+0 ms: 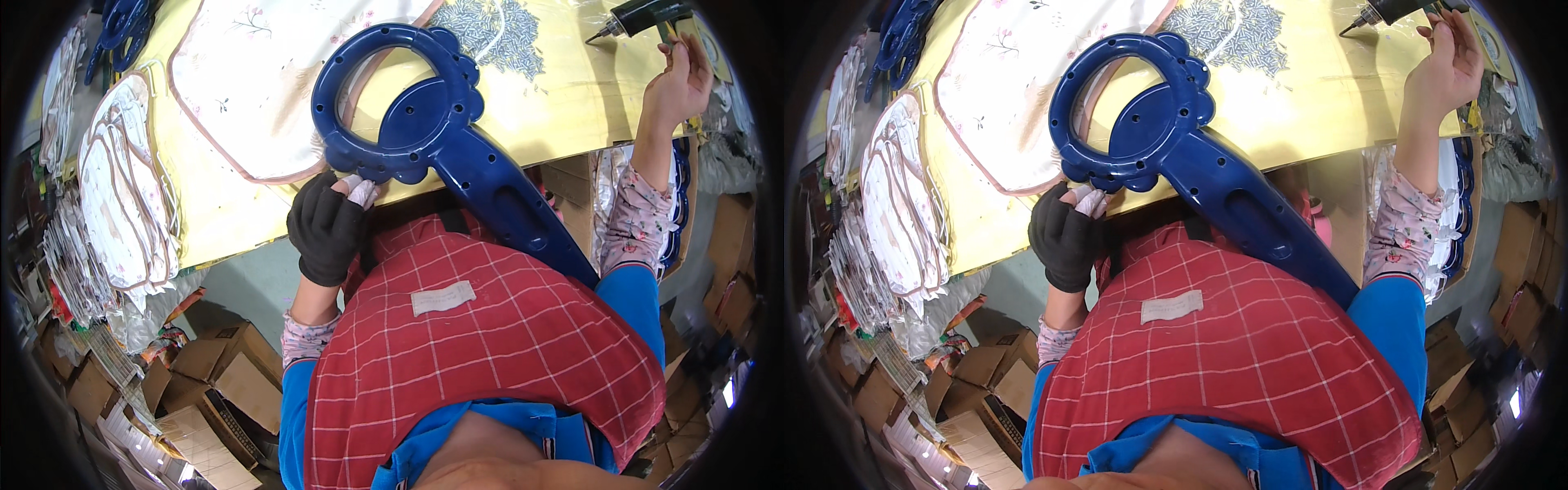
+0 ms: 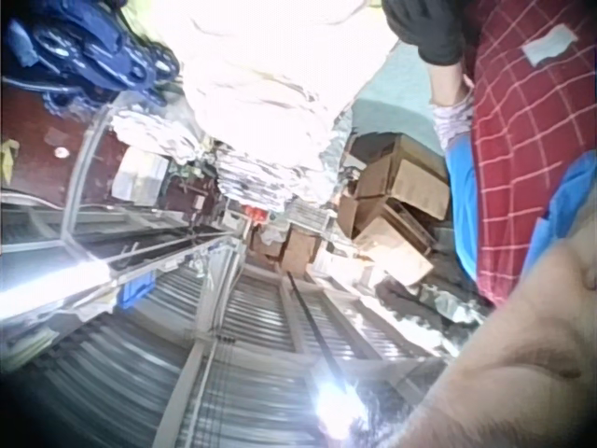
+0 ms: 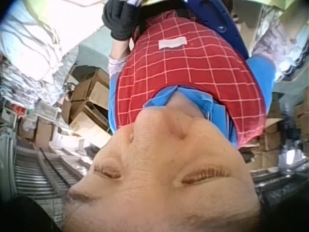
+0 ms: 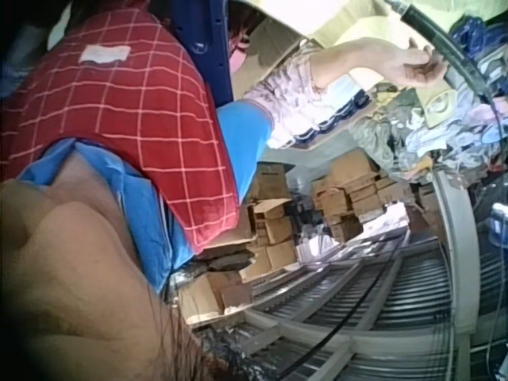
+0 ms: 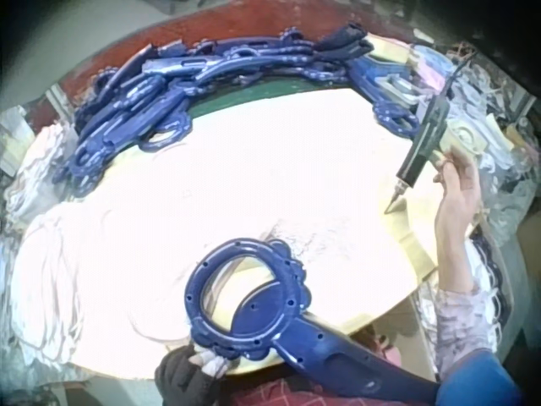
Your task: The person repeatedly assembles hand mirrors by inserting a white plastic rod into a blue plastic handle and securing it with a hot glue gun. They pick up each handle, insert the rod, apply glue, and place the finished unit into a cardboard box.
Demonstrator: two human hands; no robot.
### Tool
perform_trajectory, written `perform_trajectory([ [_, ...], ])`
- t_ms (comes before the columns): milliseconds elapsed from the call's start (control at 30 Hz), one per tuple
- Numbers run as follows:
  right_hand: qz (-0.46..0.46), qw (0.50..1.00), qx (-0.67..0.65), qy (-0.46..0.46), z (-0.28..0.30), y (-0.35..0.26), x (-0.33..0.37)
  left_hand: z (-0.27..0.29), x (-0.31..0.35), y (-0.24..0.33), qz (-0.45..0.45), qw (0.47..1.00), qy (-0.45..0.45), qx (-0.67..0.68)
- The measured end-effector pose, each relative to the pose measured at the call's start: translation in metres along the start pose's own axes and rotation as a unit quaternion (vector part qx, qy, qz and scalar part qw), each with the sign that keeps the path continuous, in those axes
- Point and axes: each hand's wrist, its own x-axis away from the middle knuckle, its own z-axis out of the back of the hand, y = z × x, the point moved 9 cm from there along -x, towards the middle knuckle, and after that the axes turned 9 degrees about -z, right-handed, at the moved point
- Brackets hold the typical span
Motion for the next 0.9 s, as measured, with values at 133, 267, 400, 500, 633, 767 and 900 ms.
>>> perform_trajectory([
  [133, 0.003, 0.999, 0.032, 0.024, 0.002, 0.012, -0.012, -0.010, 0.018, -0.001, 0.007, 0.999, -0.041, 0.001],
  [267, -0.149, 0.988, -0.004, 0.043, -0.001, 0.059, -0.020, 0.000, 0.017, -0.005, 0.031, 0.997, -0.046, -0.050],
  [400, -0.221, 0.973, -0.013, -0.060, -0.029, 0.087, -0.020, -0.006, -0.020, 0.013, -0.005, 0.998, 0.010, 0.065],
  [500, -0.298, 0.950, -0.017, -0.089, -0.046, 0.100, -0.012, -0.055, -0.052, 0.069, -0.103, 0.982, -0.061, 0.148],
  [633, -0.216, 0.959, -0.100, -0.156, -0.069, 0.058, 0.007, -0.084, -0.074, 0.085, -0.168, 0.971, -0.025, 0.169],
  [767, -0.153, 0.928, -0.217, -0.262, -0.093, -0.004, 0.044, -0.085, -0.083, 0.077, -0.164, 0.959, -0.013, 0.230],
  [900, -0.192, 0.839, -0.310, -0.404, -0.140, -0.039, 0.074, -0.084, -0.091, 0.076, -0.162, 0.955, -0.033, 0.246],
])
